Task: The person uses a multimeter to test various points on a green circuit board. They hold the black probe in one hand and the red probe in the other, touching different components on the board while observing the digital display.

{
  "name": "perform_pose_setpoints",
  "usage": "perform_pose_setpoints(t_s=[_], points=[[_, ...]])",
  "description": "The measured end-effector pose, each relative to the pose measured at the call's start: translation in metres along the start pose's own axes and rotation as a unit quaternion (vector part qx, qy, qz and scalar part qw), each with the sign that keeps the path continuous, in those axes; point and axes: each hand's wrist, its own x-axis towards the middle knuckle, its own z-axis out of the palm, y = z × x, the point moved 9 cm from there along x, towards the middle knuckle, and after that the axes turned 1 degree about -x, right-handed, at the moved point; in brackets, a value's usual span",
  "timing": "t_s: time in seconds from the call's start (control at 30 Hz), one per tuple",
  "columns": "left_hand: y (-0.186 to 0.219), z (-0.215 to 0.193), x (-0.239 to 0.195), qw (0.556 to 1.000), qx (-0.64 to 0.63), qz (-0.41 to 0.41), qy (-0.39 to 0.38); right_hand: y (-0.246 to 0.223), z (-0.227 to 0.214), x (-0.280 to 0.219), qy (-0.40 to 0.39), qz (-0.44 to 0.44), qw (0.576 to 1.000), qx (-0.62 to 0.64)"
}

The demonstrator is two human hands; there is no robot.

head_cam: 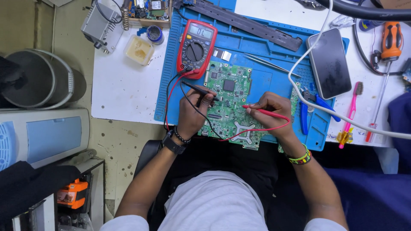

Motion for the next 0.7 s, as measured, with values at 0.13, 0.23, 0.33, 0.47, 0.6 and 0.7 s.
perform_pose_setpoints(t_s=[0.13, 0.23, 0.33, 0.47, 0.6, 0.7], points=[[0.001, 0.001, -0.002, 1.0, 0.008, 0.018, -0.004, 0.001, 0.002, -0.002, -0.014, -0.004, 1.0, -0.009], [0.004, 0.0, -0.005, 1.0, 0.015, 0.026, 0.002, -0.001, 0.005, -0.003, -0.024, -0.01, 0.999, -0.019], [0.002, -0.001, -0.008, 0.999, 0.016, 0.029, 0.008, 0.0, 0.006, -0.005, -0.027, -0.017, 0.999, -0.031], [0.003, -0.001, -0.007, 0.999, 0.011, 0.037, 0.001, -0.005, 0.01, -0.004, -0.022, -0.034, 0.998, -0.05], [0.003, 0.001, -0.007, 0.999, 0.001, 0.034, -0.004, -0.011, 0.011, -0.004, -0.03, -0.03, 0.998, -0.052], [0.002, -0.001, -0.006, 1.0, -0.003, 0.029, 0.002, -0.013, 0.011, -0.003, -0.027, -0.031, 0.998, -0.047]])
